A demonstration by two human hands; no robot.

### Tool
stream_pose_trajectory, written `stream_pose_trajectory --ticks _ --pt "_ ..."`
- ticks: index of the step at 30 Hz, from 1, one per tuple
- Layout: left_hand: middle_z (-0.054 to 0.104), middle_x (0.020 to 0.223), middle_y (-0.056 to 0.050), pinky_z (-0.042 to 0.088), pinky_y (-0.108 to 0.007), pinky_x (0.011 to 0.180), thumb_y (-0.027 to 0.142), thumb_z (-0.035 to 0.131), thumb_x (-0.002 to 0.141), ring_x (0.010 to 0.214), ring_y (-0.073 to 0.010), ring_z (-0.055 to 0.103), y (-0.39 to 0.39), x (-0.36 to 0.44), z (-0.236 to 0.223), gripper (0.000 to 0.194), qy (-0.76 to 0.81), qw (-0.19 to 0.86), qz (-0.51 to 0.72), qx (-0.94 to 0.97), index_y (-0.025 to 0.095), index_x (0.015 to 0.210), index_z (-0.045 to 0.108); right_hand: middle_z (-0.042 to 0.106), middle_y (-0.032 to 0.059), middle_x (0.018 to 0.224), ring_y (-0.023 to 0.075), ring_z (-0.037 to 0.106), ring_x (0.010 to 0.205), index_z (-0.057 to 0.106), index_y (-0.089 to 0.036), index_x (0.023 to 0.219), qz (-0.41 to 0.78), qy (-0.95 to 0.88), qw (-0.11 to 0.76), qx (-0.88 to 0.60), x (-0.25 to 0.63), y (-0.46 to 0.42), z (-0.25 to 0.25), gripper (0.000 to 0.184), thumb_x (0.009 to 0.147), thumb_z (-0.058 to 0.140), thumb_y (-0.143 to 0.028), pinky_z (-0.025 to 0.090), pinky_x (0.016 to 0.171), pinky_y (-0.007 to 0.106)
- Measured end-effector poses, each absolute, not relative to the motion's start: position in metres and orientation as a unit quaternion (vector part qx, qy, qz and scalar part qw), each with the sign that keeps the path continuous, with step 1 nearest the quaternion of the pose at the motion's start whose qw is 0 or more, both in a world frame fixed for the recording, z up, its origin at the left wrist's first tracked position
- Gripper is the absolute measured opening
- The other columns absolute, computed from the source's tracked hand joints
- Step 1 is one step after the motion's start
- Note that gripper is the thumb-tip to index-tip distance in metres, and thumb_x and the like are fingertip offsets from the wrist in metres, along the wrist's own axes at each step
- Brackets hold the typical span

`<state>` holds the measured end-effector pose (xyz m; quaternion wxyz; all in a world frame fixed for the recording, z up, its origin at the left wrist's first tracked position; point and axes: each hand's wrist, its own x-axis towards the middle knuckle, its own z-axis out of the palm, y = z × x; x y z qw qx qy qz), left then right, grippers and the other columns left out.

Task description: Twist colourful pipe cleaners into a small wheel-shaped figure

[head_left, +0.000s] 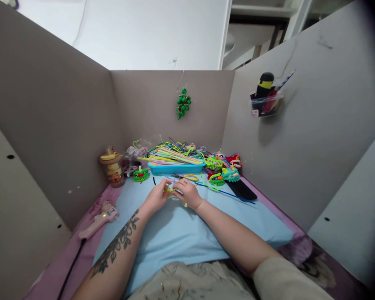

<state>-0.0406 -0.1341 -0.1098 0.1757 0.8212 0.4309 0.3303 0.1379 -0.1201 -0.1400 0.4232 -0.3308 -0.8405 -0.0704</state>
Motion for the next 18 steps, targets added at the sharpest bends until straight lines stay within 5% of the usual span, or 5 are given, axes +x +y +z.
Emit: stream_pose_trajectory --ticks 9,18 --pt "0.06 0.074 0.001 0.042 -0.025 0.064 0.013 0.044 0.078 0.069 -0.0151 0.058 -0.1342 -0.0428 -0.1118 0.024 0.401 0.203 0.33 0.83 0.021 0.1 0.043 0.063 0.0059 0.081 0.0182 0.05 0.081 0.064 -0.021 0.085 -0.09 -0.841 0.444 -0.296 0.1384 -0.1147 -0.1468 0.014 0.085 0.054 -0.032 0.041 0.074 0.031" --pt "0.061 0.09 -0.005 0.043 -0.03 0.072 0.01 0.042 0.078 0.082 -0.0188 0.057 -0.1376 -0.0414 -0.1122 0.027 0.404 0.125 0.29 0.859 0.021 0.103 0.045 0.06 0.005 0.079 0.0194 0.047 0.08 0.063 -0.022 0.078 -0.095 -0.854 0.422 -0.29 0.1364 -0.111 -0.1494 0.01 0.083 0.056 -0.027 0.042 0.072 0.033"
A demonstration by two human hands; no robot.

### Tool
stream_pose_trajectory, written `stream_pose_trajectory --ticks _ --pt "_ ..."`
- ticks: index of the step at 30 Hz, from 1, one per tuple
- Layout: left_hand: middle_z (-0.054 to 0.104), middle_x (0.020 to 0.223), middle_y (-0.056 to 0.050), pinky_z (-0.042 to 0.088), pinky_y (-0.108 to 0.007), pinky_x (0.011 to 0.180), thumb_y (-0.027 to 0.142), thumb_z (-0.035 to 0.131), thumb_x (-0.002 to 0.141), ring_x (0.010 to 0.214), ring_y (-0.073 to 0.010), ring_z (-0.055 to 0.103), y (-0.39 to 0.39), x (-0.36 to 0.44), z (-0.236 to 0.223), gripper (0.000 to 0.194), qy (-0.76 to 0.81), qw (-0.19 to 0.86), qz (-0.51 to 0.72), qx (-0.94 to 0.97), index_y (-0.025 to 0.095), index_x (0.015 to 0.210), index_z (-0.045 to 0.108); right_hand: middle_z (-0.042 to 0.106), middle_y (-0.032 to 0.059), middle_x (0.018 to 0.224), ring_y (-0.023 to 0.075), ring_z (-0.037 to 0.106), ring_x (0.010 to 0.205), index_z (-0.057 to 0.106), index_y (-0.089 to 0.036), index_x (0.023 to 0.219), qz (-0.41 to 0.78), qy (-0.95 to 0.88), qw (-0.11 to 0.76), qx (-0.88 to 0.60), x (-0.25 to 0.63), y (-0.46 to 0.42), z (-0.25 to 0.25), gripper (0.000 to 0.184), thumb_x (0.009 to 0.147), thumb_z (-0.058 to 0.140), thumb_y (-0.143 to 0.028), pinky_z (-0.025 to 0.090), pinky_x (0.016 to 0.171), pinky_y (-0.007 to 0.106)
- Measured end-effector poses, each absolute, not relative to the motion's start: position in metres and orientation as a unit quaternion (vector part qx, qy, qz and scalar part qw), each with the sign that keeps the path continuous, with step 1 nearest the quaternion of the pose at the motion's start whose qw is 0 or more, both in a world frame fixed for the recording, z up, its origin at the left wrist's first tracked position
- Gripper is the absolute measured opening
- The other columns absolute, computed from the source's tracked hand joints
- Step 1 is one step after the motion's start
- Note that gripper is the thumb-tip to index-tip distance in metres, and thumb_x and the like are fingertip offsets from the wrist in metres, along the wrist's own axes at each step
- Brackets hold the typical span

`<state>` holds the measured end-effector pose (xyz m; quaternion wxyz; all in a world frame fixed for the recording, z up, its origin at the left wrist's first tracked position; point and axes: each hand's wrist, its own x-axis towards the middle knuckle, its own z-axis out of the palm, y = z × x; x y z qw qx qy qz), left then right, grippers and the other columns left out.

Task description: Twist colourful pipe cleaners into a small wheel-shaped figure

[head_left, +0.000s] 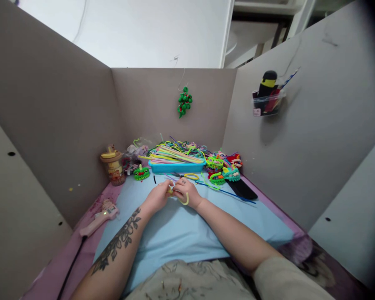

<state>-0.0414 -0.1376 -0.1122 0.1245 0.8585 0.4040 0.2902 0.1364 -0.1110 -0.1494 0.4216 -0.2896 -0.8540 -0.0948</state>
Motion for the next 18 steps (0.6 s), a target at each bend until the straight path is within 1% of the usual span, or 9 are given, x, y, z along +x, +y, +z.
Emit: stream_pose_trajectory --ticks 4,7,9,10,12,14,16,18 --pt "0.06 0.095 -0.008 0.042 -0.032 0.076 0.008 0.043 0.078 0.091 -0.0211 0.056 -0.141 -0.038 -0.111 0.028 0.402 0.072 0.268 0.873 0.019 0.103 0.047 0.058 0.0042 0.075 0.018 0.047 0.074 0.061 -0.021 0.072 -0.097 -0.869 0.397 -0.28 0.133 -0.107 -0.151 0.012 0.082 0.056 -0.026 0.041 0.072 0.033" --pt "0.06 0.093 -0.009 0.042 -0.032 0.076 0.007 0.042 0.077 0.091 -0.0217 0.056 -0.14 -0.037 -0.11 0.03 0.404 0.061 0.255 0.877 0.018 0.104 0.048 0.059 0.004 0.078 0.0184 0.047 0.074 0.061 -0.021 0.07 -0.084 -0.869 0.393 -0.289 0.133 -0.107 -0.151 0.011 0.08 0.057 -0.024 0.042 0.071 0.033" --pt "0.061 0.092 -0.009 0.043 -0.032 0.075 0.006 0.042 0.076 0.088 -0.0214 0.056 -0.138 -0.038 -0.11 0.032 0.414 0.063 0.268 0.868 0.018 0.106 0.047 0.06 0.0045 0.085 0.0198 0.049 0.081 0.062 -0.022 0.077 -0.06 -0.858 0.411 -0.301 0.134 -0.108 -0.149 0.008 0.08 0.056 -0.02 0.042 0.075 0.034" --pt "0.06 0.093 -0.009 0.043 -0.031 0.075 0.006 0.043 0.076 0.087 -0.021 0.056 -0.136 -0.039 -0.11 0.033 0.426 0.065 0.282 0.857 0.018 0.107 0.047 0.06 0.0052 0.09 0.0205 0.049 0.086 0.063 -0.022 0.083 -0.046 -0.849 0.426 -0.31 0.136 -0.11 -0.147 0.011 0.08 0.053 -0.016 0.043 0.077 0.034" --pt "0.06 0.093 -0.008 0.043 -0.031 0.073 0.007 0.043 0.076 0.085 -0.0202 0.057 -0.131 -0.042 -0.11 0.033 0.456 0.067 0.316 0.829 0.017 0.107 0.047 0.058 0.0071 0.098 0.0214 0.049 0.094 0.061 -0.021 0.097 -0.02 -0.832 0.449 -0.325 0.138 -0.113 -0.143 0.024 0.079 0.05 -0.01 0.043 0.081 0.035" --pt "0.06 0.089 -0.007 0.043 -0.03 0.071 0.009 0.045 0.076 0.08 -0.0194 0.057 -0.127 -0.046 -0.111 0.031 0.478 0.069 0.343 0.806 0.017 0.106 0.048 0.056 0.0081 0.1 0.022 0.049 0.097 0.059 -0.02 0.104 -0.007 -0.832 0.45 -0.326 0.139 -0.115 -0.14 0.03 0.077 0.052 -0.008 0.043 0.084 0.036" --pt "0.06 0.084 -0.005 0.043 -0.028 0.069 0.013 0.047 0.077 0.076 -0.0183 0.057 -0.125 -0.048 -0.111 0.028 0.478 0.078 0.361 0.797 0.017 0.104 0.05 0.057 0.0079 0.097 0.022 0.05 0.094 0.059 -0.02 0.101 -0.005 -0.843 0.44 -0.311 0.139 -0.116 -0.139 0.026 0.076 0.056 -0.013 0.043 0.083 0.036" --pt "0.061 0.081 -0.004 0.043 -0.027 0.067 0.017 0.05 0.077 0.074 -0.0175 0.057 -0.124 -0.049 -0.111 0.022 0.466 0.082 0.369 0.8 0.018 0.099 0.053 0.059 0.0068 0.09 0.0208 0.051 0.087 0.061 -0.02 0.092 -0.007 -0.848 0.438 -0.297 0.137 -0.117 -0.139 0.014 0.079 0.055 -0.016 0.043 0.079 0.035"
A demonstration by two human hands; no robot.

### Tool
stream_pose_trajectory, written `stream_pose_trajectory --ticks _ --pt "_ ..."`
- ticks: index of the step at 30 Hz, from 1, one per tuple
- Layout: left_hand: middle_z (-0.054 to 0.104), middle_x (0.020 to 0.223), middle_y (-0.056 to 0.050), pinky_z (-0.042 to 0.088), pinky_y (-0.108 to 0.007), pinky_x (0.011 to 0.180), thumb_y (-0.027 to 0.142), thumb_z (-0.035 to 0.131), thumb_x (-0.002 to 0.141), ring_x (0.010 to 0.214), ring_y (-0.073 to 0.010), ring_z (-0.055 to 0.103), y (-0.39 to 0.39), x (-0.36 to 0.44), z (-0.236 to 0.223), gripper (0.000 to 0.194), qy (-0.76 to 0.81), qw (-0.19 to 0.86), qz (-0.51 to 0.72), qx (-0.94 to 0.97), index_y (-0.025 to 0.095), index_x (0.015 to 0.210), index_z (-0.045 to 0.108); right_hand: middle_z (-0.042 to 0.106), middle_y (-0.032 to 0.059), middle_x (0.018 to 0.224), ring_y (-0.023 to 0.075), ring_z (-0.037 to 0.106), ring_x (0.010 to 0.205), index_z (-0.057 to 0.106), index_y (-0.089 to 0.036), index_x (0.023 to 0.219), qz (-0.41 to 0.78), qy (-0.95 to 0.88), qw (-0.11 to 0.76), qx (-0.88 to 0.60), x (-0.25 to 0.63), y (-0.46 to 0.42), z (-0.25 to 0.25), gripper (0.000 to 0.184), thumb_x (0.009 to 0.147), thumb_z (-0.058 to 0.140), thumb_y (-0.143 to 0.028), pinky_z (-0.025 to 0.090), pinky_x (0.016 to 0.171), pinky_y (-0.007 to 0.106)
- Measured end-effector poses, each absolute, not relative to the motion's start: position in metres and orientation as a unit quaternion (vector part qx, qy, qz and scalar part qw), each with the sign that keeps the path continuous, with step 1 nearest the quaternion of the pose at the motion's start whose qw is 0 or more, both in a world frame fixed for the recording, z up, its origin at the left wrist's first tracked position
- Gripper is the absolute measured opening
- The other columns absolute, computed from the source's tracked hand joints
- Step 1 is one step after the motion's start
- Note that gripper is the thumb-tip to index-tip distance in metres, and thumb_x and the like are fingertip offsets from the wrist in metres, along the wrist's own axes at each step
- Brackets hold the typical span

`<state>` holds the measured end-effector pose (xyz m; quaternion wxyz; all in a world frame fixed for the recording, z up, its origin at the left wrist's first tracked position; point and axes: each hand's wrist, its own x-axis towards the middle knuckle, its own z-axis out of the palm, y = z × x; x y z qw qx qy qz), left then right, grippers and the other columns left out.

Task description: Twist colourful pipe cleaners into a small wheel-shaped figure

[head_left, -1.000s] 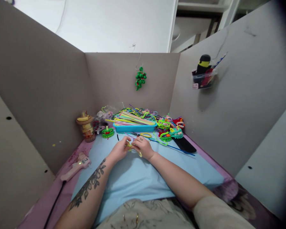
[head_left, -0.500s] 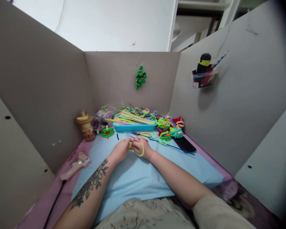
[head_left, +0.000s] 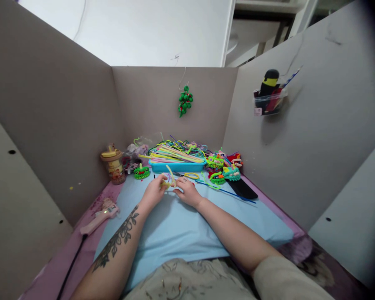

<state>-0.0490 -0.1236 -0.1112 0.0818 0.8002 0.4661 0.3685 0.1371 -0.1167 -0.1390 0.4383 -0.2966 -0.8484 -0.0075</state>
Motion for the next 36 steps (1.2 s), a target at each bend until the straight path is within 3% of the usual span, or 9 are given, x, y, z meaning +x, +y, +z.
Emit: stream_pose_trajectory --ticks 4,11,15,23,36 --pt "0.066 0.082 -0.006 0.042 -0.028 0.07 0.022 0.052 0.078 0.077 -0.019 0.059 -0.124 -0.048 -0.112 0.013 0.46 0.063 0.342 0.817 0.018 0.086 0.062 0.06 0.0052 0.078 0.0187 0.051 0.079 0.061 -0.02 0.078 -0.009 -0.842 0.46 -0.284 0.134 -0.119 -0.138 0.015 0.084 0.048 -0.015 0.043 0.073 0.033" --pt "0.069 0.082 -0.006 0.043 -0.027 0.07 0.026 0.053 0.077 0.077 -0.0194 0.061 -0.117 -0.051 -0.12 0.017 0.481 0.106 0.314 0.811 0.019 0.083 0.068 0.062 0.0048 0.08 0.0185 0.054 0.081 0.062 -0.021 0.081 0.02 -0.817 0.508 -0.272 0.133 -0.123 -0.134 0.014 0.082 0.05 -0.014 0.043 0.077 0.034" --pt "0.067 0.078 -0.004 0.044 -0.027 0.067 0.019 0.052 0.073 0.073 -0.0173 0.06 -0.111 -0.052 -0.124 0.017 0.485 0.187 0.344 0.782 0.016 0.083 0.065 0.063 0.0058 0.089 0.0199 0.055 0.088 0.062 -0.021 0.095 0.043 -0.8 0.513 -0.309 0.135 -0.118 -0.137 0.017 0.079 0.056 -0.016 0.043 0.081 0.036" --pt "0.058 0.072 0.0 0.044 -0.025 0.064 0.015 0.054 0.069 0.068 -0.013 0.056 -0.119 -0.041 -0.119 0.009 0.401 0.34 0.41 0.746 0.016 0.077 0.052 0.062 0.0053 0.087 0.0203 0.054 0.087 0.063 -0.02 0.085 0.04 -0.803 0.493 -0.333 0.135 -0.114 -0.143 0.014 0.076 0.056 -0.012 0.043 0.08 0.035" --pt "0.052 0.061 0.005 0.038 -0.022 0.054 0.018 0.058 0.067 0.055 -0.01 0.051 -0.12 -0.04 -0.122 0.017 0.396 0.387 0.439 0.708 0.017 0.078 0.045 0.06 0.0029 0.071 0.0176 0.051 0.074 0.059 -0.02 0.07 0.016 -0.81 0.499 -0.308 0.132 -0.12 -0.139 0.011 0.078 0.054 -0.014 0.041 0.073 0.032"
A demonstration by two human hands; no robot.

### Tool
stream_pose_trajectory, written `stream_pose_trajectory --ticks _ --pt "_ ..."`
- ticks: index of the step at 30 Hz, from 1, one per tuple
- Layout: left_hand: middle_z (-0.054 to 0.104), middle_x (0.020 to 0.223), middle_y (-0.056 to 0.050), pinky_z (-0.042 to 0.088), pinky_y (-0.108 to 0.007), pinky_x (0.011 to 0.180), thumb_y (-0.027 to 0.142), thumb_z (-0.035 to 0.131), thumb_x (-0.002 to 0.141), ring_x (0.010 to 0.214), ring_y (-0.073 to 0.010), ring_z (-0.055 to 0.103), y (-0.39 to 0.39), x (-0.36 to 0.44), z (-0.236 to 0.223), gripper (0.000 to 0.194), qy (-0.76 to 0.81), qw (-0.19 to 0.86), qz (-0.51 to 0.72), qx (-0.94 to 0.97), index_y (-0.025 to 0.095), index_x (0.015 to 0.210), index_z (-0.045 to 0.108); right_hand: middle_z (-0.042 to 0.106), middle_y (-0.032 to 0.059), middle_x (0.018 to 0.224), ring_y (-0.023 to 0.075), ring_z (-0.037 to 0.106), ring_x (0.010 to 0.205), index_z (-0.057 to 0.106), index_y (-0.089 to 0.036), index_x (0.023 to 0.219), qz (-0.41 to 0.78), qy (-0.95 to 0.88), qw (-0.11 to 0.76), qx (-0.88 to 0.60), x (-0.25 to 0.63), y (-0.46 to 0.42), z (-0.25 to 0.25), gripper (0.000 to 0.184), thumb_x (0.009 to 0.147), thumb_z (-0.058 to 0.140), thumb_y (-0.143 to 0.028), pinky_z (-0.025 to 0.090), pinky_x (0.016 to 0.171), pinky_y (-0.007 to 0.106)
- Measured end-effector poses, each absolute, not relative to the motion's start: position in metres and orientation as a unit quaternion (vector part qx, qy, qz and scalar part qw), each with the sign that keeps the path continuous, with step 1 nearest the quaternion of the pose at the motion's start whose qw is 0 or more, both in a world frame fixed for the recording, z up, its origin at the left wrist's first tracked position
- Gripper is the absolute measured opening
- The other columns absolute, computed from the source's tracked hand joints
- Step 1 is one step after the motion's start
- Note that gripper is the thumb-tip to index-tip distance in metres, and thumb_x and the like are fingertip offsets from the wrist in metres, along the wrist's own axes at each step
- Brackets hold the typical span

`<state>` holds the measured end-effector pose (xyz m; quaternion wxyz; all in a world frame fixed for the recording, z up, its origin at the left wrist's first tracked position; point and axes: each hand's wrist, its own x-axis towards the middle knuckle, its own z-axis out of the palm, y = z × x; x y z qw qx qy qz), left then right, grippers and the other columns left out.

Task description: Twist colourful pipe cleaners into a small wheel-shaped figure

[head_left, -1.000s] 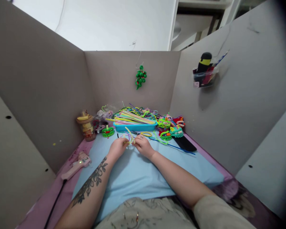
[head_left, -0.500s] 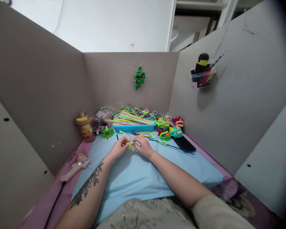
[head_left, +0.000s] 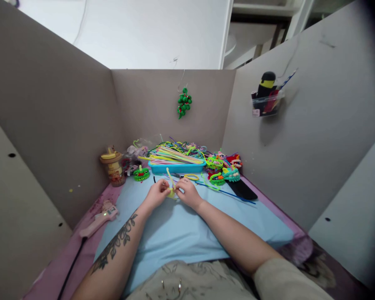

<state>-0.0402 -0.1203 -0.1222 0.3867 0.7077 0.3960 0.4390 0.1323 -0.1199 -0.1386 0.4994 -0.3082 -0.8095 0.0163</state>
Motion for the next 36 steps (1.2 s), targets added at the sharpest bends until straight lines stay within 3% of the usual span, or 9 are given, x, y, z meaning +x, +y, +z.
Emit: stream_pose_trajectory --ticks 12,23,30,36 --pt "0.055 0.069 0.002 0.042 -0.025 0.061 0.013 0.051 0.071 0.063 -0.0129 0.054 -0.121 -0.043 -0.121 0.015 0.412 0.291 0.403 0.764 0.019 0.083 0.044 0.061 0.0053 0.08 0.0189 0.052 0.081 0.062 -0.021 0.08 0.003 -0.834 0.472 -0.285 0.136 -0.124 -0.136 0.012 0.08 0.051 -0.015 0.043 0.075 0.034" --pt "0.06 0.082 -0.003 0.044 -0.029 0.069 0.015 0.049 0.076 0.077 -0.0178 0.058 -0.132 -0.042 -0.116 0.02 0.401 0.212 0.319 0.832 0.02 0.095 0.043 0.057 0.0028 0.082 0.0177 0.05 0.083 0.066 -0.022 0.072 0.059 -0.833 0.456 -0.308 0.14 -0.117 -0.129 0.005 0.076 0.064 -0.02 0.039 0.079 0.035" --pt "0.058 0.092 -0.009 0.043 -0.034 0.077 0.009 0.04 0.079 0.087 -0.0205 0.054 -0.132 -0.041 -0.113 0.022 0.381 0.094 0.307 0.867 0.018 0.097 0.048 0.056 0.0041 0.087 0.0197 0.046 0.088 0.064 -0.022 0.072 -0.011 -0.864 0.407 -0.296 0.144 -0.117 -0.131 0.012 0.074 0.06 -0.011 0.04 0.079 0.035" --pt "0.058 0.105 -0.011 0.04 -0.038 0.088 0.01 0.047 0.075 0.102 -0.0238 0.052 -0.133 -0.041 -0.111 0.033 0.444 0.021 0.386 0.808 0.017 0.107 0.05 0.054 0.0041 0.083 0.0194 0.046 0.084 0.06 -0.02 0.069 0.006 -0.816 0.478 -0.325 0.14 -0.119 -0.13 0.008 0.076 0.061 -0.016 0.039 0.078 0.035"
